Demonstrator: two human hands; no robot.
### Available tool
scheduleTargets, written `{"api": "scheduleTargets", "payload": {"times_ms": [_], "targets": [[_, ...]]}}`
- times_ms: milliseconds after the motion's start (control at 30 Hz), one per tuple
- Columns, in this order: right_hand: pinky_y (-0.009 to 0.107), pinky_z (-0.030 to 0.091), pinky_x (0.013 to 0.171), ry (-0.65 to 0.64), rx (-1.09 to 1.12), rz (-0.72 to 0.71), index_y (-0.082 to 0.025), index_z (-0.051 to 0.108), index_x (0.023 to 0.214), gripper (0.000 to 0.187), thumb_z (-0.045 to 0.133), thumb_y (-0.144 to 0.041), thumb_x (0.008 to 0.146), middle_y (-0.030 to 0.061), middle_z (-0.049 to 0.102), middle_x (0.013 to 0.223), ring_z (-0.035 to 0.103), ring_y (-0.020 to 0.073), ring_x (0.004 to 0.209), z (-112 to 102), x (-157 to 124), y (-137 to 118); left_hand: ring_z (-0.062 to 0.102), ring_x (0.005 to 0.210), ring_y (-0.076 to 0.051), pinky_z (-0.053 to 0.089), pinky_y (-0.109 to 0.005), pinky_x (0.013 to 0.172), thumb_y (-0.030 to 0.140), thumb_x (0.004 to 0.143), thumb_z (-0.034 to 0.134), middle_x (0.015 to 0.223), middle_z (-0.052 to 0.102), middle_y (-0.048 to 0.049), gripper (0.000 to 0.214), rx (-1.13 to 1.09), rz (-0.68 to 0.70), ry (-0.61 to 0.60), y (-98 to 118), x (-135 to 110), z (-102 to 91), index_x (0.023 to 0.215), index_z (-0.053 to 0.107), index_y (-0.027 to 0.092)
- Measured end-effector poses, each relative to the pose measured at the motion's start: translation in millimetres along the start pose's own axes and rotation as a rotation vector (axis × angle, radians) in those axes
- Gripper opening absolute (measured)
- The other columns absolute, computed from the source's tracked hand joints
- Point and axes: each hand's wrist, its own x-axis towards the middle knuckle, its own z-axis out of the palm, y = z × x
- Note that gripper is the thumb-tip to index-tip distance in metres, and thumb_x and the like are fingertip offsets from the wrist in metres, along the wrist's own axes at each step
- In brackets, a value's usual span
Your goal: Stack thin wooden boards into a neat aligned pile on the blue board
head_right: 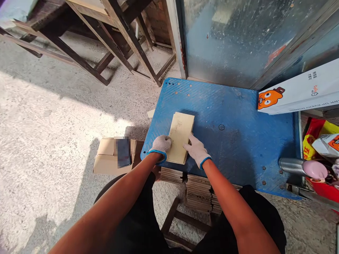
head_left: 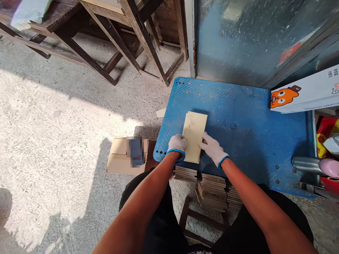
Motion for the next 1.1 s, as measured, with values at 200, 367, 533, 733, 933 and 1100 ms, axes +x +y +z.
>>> {"api": "scheduleTargets", "payload": {"times_ms": [200,367,533,733,933,1100], "targets": [[0.04,0.035,0.11,0.02,-0.19,0.052,-0.029,0.04,0.148,0.07,0.06,-0.036,0.082,0.0034,0.04,0.153,0.04,0.0282,0.137,-2,-6,-8,0.062,0.114,-0.03,0.048,-0.032,0.089,0.027,0.085,0.05,0.124,0.064,-0.0196,0.045,0.121,0.017,-0.071,8,-4,-3.9,0.126,0.06,0.011],[0.039,0.031,0.115,0.007,-0.222,0.033,-0.029,0.039,0.149,0.069,0.059,-0.032,0.083,0.0005,0.04,0.153,0.038,0.0254,0.139,-6,-9,-13,0.061,0.116,-0.028,0.047,-0.028,0.089,0.026,0.085,0.052,0.12,0.067,-0.0157,0.041,0.145,0.053,-0.2,11,-7,-5.6,0.121,0.06,0.011],[0.039,0.037,0.11,-0.01,-0.263,0.033,-0.029,0.04,0.149,0.07,0.059,-0.037,0.083,0.0011,0.039,0.154,0.041,0.0281,0.136,-5,-7,-9,0.062,0.115,-0.027,0.048,-0.027,0.087,0.028,0.086,0.05,0.121,0.067,-0.0153,0.038,0.194,0.065,-0.237,9,-13,-8.2,0.119,0.06,0.012],[0.036,0.047,0.086,0.281,-0.233,0.113,-0.02,0.063,0.123,0.045,0.051,-0.042,0.086,0.0093,0.067,0.116,0.061,0.0244,0.099,-3,-14,2,0.061,0.115,-0.026,0.048,-0.028,0.09,0.031,0.087,0.052,0.122,0.064,-0.0158,0.038,0.244,0.108,-0.18,13,-19,-14.9,0.12,0.057,0.012],[0.029,0.041,0.073,0.111,-0.401,-0.076,-0.021,0.069,0.093,0.032,0.045,-0.041,0.093,0.0043,0.069,0.088,0.06,0.0185,0.081,6,-77,5,0.059,0.114,-0.026,0.047,-0.032,0.094,0.034,0.089,0.053,0.126,0.059,-0.0142,0.044,0.102,0.328,-0.067,35,-48,-31.1,0.128,0.052,0.014],[0.03,0.039,0.07,-0.187,-0.901,-0.194,-0.022,0.062,0.119,0.033,0.041,-0.035,0.097,0.0072,0.069,0.095,0.061,0.0209,0.083,56,-121,7,0.058,0.114,-0.026,0.046,-0.032,0.095,0.031,0.093,0.047,0.128,0.058,-0.0136,0.04,0.016,0.444,-0.092,42,-63,-43.2,0.129,0.053,0.015]]}}
